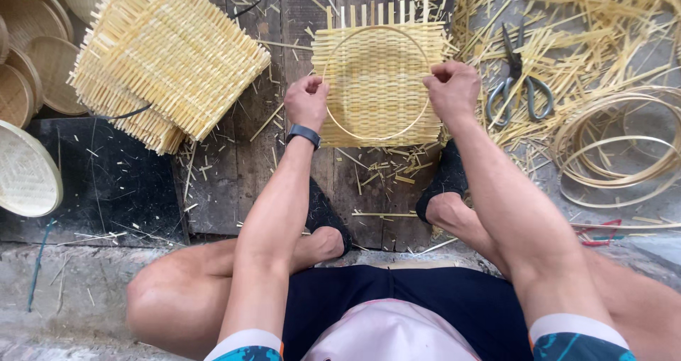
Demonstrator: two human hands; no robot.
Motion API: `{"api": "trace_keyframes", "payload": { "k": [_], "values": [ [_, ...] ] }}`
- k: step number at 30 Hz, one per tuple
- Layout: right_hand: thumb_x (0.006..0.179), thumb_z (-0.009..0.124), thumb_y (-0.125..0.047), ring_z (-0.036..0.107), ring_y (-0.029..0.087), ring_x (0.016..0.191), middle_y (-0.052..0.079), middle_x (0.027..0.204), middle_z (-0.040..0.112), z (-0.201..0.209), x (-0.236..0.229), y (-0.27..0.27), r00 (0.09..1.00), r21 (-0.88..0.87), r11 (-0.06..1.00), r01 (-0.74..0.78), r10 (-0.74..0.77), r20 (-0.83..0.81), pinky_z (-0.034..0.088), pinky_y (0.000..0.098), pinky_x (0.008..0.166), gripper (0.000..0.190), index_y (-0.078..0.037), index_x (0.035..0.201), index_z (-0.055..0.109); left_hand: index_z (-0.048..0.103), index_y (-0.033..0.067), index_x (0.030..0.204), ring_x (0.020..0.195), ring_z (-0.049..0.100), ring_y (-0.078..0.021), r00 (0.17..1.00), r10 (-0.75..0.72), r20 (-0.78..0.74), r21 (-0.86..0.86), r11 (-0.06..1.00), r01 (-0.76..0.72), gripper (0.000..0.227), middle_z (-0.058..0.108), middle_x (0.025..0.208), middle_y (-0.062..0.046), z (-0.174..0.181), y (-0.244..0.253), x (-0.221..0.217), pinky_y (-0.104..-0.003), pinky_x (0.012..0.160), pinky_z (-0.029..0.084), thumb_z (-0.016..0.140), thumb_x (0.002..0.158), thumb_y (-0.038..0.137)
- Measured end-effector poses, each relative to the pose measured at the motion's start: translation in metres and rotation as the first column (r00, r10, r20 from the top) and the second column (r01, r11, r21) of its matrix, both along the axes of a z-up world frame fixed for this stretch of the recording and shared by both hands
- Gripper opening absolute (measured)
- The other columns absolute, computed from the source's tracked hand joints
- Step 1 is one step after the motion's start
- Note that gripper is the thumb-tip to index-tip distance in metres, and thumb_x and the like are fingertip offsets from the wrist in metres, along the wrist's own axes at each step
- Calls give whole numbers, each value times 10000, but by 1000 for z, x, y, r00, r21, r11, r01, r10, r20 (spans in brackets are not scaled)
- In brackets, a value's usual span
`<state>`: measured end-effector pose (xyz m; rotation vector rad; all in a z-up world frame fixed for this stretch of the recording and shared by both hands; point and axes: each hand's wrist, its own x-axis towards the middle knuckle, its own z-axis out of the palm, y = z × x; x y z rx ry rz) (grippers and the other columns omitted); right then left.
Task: The person trims the edges of a woven bamboo mat using shears. They place the mat over a wooden form, cut the excess strands, and then remove the mat to repeat the process with another piece.
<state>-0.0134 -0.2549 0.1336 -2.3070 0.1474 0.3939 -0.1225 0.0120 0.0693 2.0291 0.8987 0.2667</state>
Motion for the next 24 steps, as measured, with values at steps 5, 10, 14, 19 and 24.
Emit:
{"api": "trace_keyframes", "payload": {
  "k": [5,10,14,19,24],
  "values": [
    [853,827,-122,728,157,850,93,959,767,-45,-4,-7,995,-35,999,-20,23,93,594,296,815,163,-61,1000,797,809,157,979,717,706,-180,977,-73,-199,21,997,78,188,753,820,-46,0,3,-4,-338,667,551,838,798,197],
    [851,837,-123,736,160,747,86,860,778,-23,-1,-2,1000,-12,1000,13,-13,8,591,310,739,170,-50,1001,805,794,153,903,719,757,-172,987,-61,-146,3,998,62,149,782,823,-33,8,7,5,-322,709,592,840,771,205],
    [809,819,-58,729,162,749,98,867,781,-2,-2,3,999,-47,999,-21,22,26,595,309,734,205,-44,1012,793,778,125,920,766,719,-257,977,-163,-136,161,970,184,108,757,864,-79,11,2,-2,-380,707,560,794,839,195],
    [843,795,-77,736,143,783,80,938,780,-5,-9,3,999,-30,999,22,-22,-28,626,281,763,176,-105,1016,798,777,142,917,787,699,-261,957,-212,-200,215,943,254,87,734,878,-68,14,0,-3,-392,718,545,765,854,201],
    [859,813,-75,736,179,815,127,937,773,-12,-6,-2,998,-70,996,-47,49,32,610,308,792,156,-55,1012,791,819,127,902,702,734,-187,985,-109,-136,15,994,112,138,777,800,-61,10,3,0,-319,698,570,839,773,172]
  ]
}}
